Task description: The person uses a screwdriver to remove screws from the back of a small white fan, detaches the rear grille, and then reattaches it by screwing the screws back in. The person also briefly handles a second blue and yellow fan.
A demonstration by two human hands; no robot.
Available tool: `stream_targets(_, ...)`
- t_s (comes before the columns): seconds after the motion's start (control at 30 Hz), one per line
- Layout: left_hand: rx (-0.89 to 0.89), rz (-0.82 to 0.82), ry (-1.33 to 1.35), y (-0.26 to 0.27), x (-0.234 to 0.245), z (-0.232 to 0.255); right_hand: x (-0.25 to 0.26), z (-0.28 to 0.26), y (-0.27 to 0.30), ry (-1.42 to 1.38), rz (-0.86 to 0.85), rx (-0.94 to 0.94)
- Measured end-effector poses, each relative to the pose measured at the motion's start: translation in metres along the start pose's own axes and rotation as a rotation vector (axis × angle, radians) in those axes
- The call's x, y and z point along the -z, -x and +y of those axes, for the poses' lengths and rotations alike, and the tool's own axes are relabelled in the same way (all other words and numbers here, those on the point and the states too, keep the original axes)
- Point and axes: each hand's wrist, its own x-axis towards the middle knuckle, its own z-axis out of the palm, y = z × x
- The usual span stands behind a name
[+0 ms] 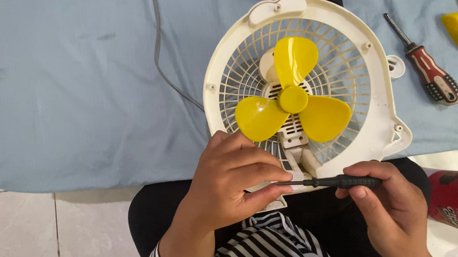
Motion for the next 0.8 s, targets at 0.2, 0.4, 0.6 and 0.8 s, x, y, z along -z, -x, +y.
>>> stream_targets(0.2,0.006,-0.014,0.002,0.001,0.001,-0.002,0.0,0.0,0.001,0.088,0.023,0.072)
stream_targets(0.4,0.055,0.028,0.01,0.005,0.008,-0.022,0.004,-0.01,-0.007,0.229,0.129,0.208)
stream_targets(0.6,0.29,0.39,-0.246,0.005,0.015,-0.051,-0.011,-0.032,-0.031,0.881,0.062,0.22)
stream_targets(0.8,0.29,0.383,-0.248,0.001,0.002,-0.063,-0.031,-0.045,-0.051,1.024,-0.066,0.371)
